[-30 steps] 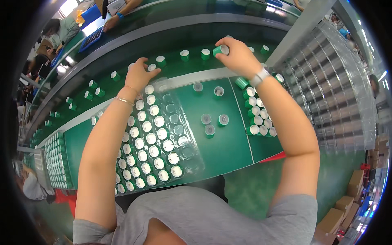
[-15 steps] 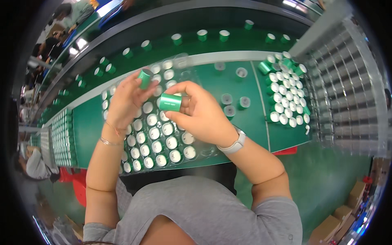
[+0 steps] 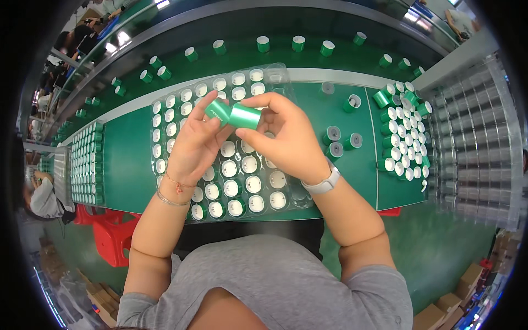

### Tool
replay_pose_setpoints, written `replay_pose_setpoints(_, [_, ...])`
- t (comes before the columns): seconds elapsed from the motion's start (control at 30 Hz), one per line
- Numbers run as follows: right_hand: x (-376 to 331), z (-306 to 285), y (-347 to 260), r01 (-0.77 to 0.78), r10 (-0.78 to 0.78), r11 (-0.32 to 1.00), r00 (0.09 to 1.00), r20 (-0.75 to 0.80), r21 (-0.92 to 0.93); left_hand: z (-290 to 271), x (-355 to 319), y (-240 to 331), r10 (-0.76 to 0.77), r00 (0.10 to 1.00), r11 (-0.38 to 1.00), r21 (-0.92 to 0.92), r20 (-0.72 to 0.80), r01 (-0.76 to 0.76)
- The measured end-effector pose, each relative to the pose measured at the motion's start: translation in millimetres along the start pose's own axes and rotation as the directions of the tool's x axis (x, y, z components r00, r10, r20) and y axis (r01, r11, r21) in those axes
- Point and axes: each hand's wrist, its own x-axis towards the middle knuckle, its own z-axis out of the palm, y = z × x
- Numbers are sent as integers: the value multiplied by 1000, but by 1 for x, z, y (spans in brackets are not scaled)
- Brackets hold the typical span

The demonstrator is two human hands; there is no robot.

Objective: Inspect small green cylindrical electronic components and place them into a plastic blister pack tray.

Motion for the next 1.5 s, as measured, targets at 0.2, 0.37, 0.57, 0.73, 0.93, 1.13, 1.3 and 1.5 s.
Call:
replay_pose_setpoints(0.2, [-5,0,14,19,-14,961,1000,-20,275,-2,-2,0,42,998,980,198,-39,-34])
replay_pose_setpoints(0.37, [-5,-8,18,2,-13,956,999,35,293,-3,-4,1,119,991,944,316,-56,-96])
replay_pose_setpoints(0.57, [-3,-9,22,217,-217,976,976,2,7,-3,-9,2,234,971,870,433,59,-235])
replay_pose_setpoints(0.73, [-4,-6,22,341,-341,928,940,27,-151,-4,-7,0,341,931,807,468,131,-361])
replay_pose_setpoints(0.93, [-7,-6,22,379,-366,896,925,99,-230,-4,-8,-1,334,929,797,477,161,-370])
replay_pose_setpoints(1.13, [-6,-5,23,396,-384,884,918,94,-249,-2,-8,-3,334,931,795,487,146,-361])
replay_pose_setpoints(1.3, [-6,-8,21,422,-403,841,906,128,-340,-2,-8,-1,340,924,756,533,177,-380])
replay_pose_setpoints(1.5, [-6,-8,21,438,-417,824,898,137,-359,-5,-8,-2,358,904,717,551,235,-427])
